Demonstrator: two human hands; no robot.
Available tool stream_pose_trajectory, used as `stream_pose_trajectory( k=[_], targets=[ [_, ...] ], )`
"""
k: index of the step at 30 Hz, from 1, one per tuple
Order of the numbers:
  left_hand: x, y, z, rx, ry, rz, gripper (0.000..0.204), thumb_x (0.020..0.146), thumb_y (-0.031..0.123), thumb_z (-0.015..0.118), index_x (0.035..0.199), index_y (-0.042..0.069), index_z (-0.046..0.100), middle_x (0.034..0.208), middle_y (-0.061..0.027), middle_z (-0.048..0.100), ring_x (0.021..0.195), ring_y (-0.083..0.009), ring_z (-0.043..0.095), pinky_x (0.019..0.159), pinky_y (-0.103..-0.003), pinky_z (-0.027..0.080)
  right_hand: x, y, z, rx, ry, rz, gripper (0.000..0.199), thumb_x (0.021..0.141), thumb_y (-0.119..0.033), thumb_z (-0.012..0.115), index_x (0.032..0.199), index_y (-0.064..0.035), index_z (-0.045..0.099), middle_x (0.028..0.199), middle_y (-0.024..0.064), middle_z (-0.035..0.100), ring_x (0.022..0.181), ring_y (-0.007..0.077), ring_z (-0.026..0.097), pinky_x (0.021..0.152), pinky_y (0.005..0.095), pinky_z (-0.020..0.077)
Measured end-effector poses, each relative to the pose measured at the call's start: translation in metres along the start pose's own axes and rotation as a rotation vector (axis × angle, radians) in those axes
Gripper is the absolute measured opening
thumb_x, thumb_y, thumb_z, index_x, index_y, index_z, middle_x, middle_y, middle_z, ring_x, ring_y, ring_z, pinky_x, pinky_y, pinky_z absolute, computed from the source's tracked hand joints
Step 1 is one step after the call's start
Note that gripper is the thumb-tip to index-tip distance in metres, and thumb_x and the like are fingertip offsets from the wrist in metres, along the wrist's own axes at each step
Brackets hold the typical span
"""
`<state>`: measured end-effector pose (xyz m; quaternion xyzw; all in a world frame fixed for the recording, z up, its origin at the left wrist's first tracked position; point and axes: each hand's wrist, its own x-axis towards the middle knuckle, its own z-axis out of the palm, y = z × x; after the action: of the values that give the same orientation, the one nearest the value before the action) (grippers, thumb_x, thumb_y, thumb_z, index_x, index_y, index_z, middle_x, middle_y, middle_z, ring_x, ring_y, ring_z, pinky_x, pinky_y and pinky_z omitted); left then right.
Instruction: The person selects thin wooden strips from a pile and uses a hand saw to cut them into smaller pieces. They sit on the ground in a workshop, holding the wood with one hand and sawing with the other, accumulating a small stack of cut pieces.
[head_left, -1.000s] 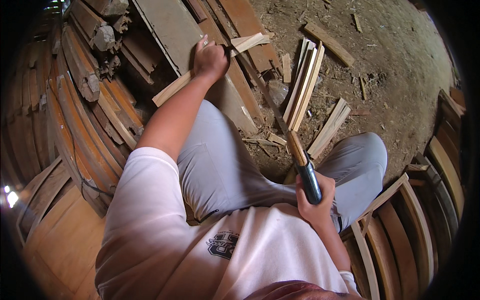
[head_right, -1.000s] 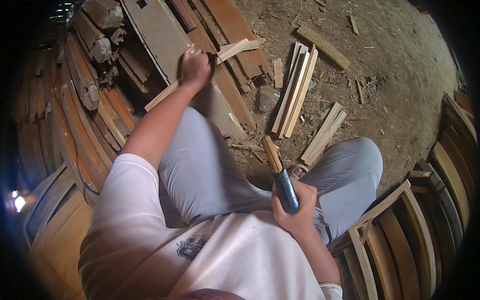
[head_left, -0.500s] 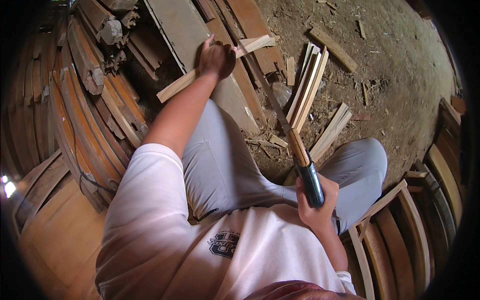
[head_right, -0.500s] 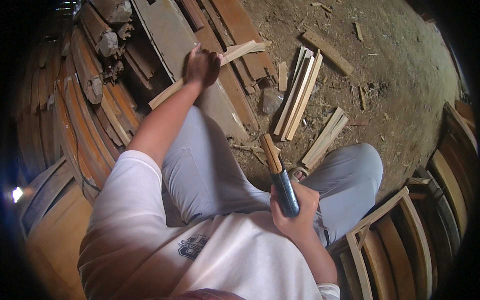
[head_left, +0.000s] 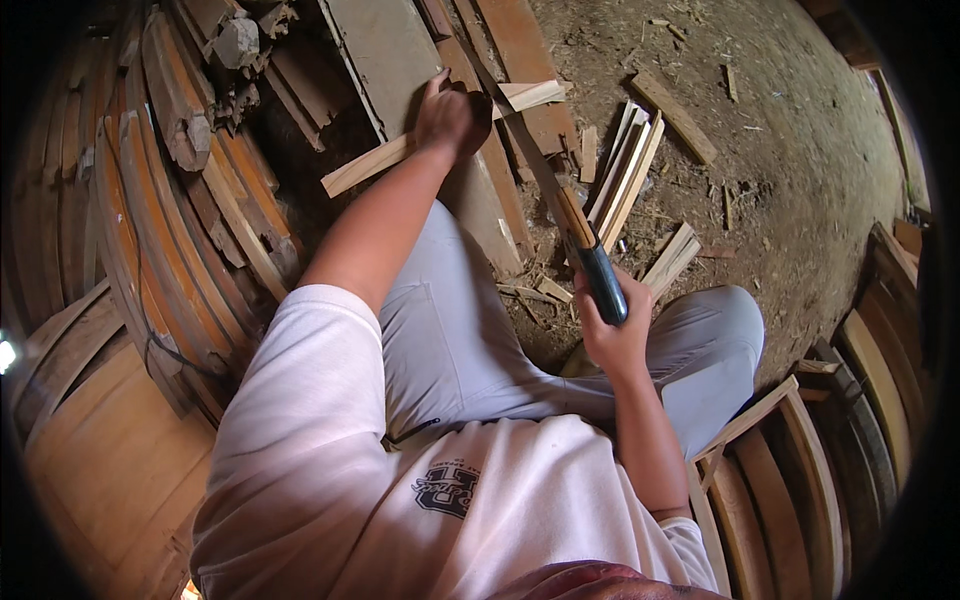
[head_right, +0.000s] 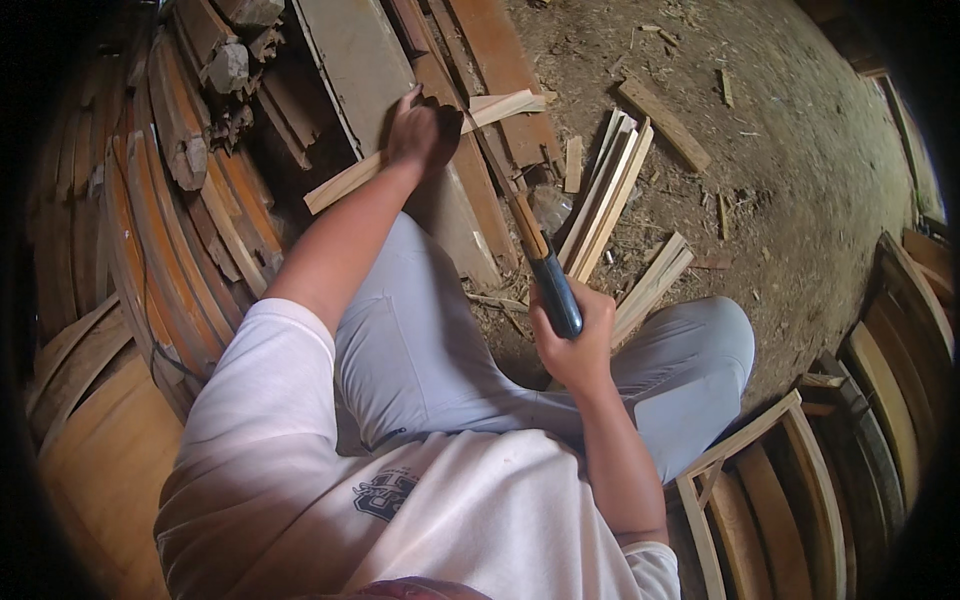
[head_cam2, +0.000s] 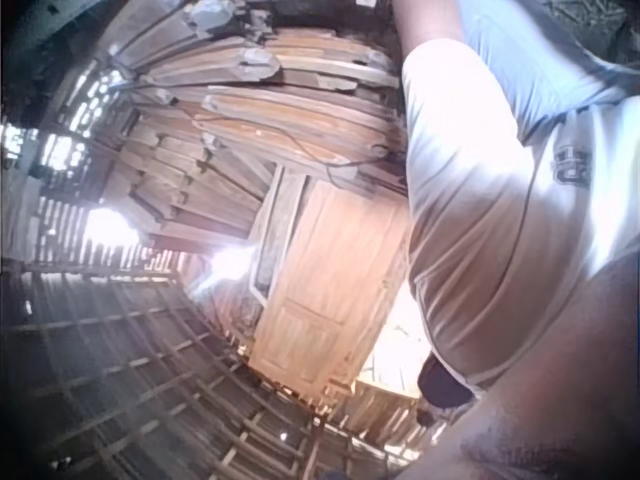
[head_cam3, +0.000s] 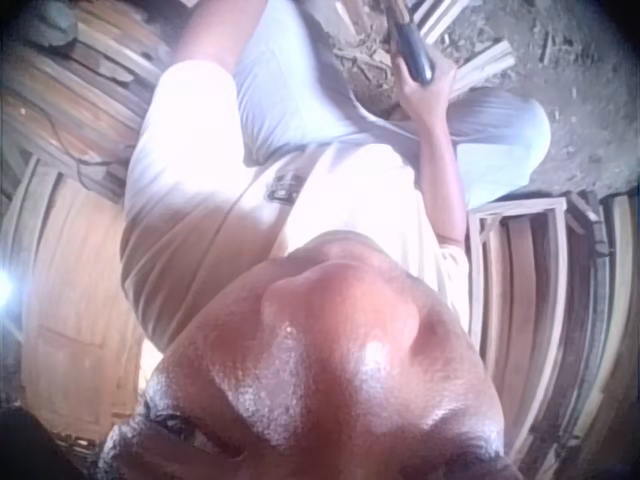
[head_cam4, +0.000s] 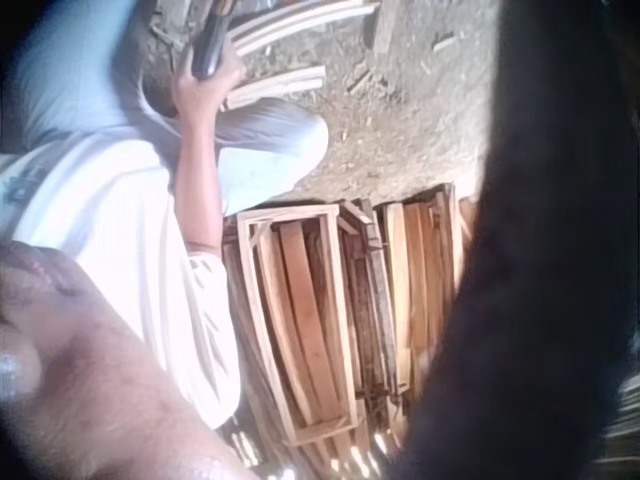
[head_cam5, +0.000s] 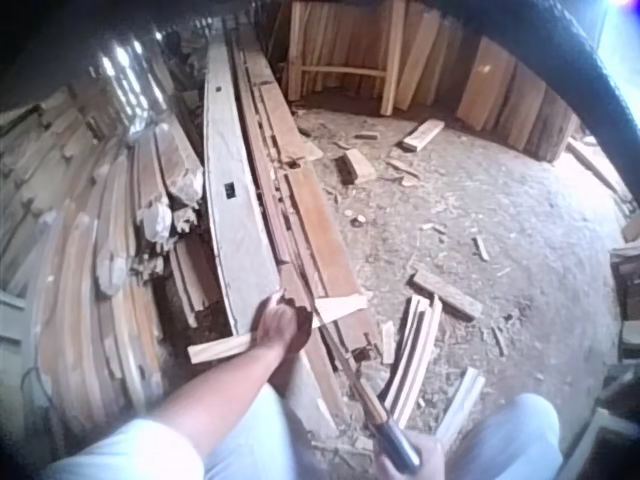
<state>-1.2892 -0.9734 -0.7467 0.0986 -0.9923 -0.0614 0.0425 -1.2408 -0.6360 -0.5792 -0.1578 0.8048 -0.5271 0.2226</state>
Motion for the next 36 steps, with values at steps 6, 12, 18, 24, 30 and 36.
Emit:
stream_pose_trajectory(
  k=[6,12,18,24,30,36],
  targets=[
    [0.001,0.016,-0.012,-0.064,0.077,-0.013,0.030,0.091,0.019,0.054,0.071,0.012,0.075,0.075,-0.0166,0.073,0.086,-0.0280,0.074,0.121,-0.041,0.032,-0.005,-0.004,-0.004,0.041,0.002,0.087,0.004,0.082,-0.003,0.066,0.084,0.0002,0.067,0.061,0.0024,0.056,0.057,0.0085,0.053,0.056,0.0271,0.0432],
    [0.001,-0.012,0.023,0.039,0.071,0.015,0.029,0.090,0.021,0.057,0.069,0.008,0.073,0.074,-0.0184,0.070,0.090,-0.0298,0.071,0.119,-0.045,0.034,-0.026,-0.010,-0.016,-0.030,-0.029,0.121,0.003,0.082,-0.003,0.065,0.083,0.0001,0.066,0.064,0.0049,0.060,0.057,0.0107,0.056,0.058,0.0277,0.0452],
    [0.001,0.006,0.004,-0.019,0.136,-0.014,0.032,0.090,0.018,0.054,0.067,0.007,0.073,0.080,-0.0180,0.074,0.100,-0.0279,0.072,0.121,-0.045,0.031,-0.065,-0.046,-0.048,-0.118,-0.010,0.124,0.005,0.075,-0.001,0.065,0.080,-0.0002,0.065,0.065,0.0080,0.062,0.057,0.0160,0.064,0.061,0.0281,0.0497],
    [0.001,0.012,-0.007,0.014,0.005,-0.025,0.026,0.087,0.018,0.057,0.072,0.008,0.076,0.080,-0.0158,0.074,0.098,-0.0264,0.073,0.120,-0.043,0.031,-0.073,-0.043,-0.053,-0.147,-0.041,0.103,0.006,0.073,-0.002,0.064,0.079,0.0001,0.065,0.063,0.0083,0.061,0.055,0.0199,0.064,0.060,0.0285,0.0499],
    [0.003,0.010,-0.002,0.065,-0.049,-0.030,0.024,0.084,0.018,0.058,0.074,0.008,0.077,0.083,-0.0155,0.076,0.104,-0.0247,0.072,0.122,-0.043,0.028,-0.064,-0.044,-0.054,-0.139,0.045,0.051,0.007,0.072,-0.002,0.064,0.079,0.0001,0.065,0.062,0.0086,0.060,0.054,0.0184,0.063,0.058,0.0290,0.0489],
    [0.005,0.009,-0.006,0.097,-0.104,-0.021,0.026,0.086,0.021,0.058,0.074,0.007,0.077,0.082,-0.0151,0.076,0.103,-0.0249,0.072,0.122,-0.043,0.027,-0.065,-0.020,-0.063,-0.184,-0.016,0.011,0.008,0.072,-0.004,0.066,0.079,-0.0016,0.066,0.061,0.0082,0.059,0.052,0.0173,0.061,0.057,0.0293,0.0478]
  ],
)
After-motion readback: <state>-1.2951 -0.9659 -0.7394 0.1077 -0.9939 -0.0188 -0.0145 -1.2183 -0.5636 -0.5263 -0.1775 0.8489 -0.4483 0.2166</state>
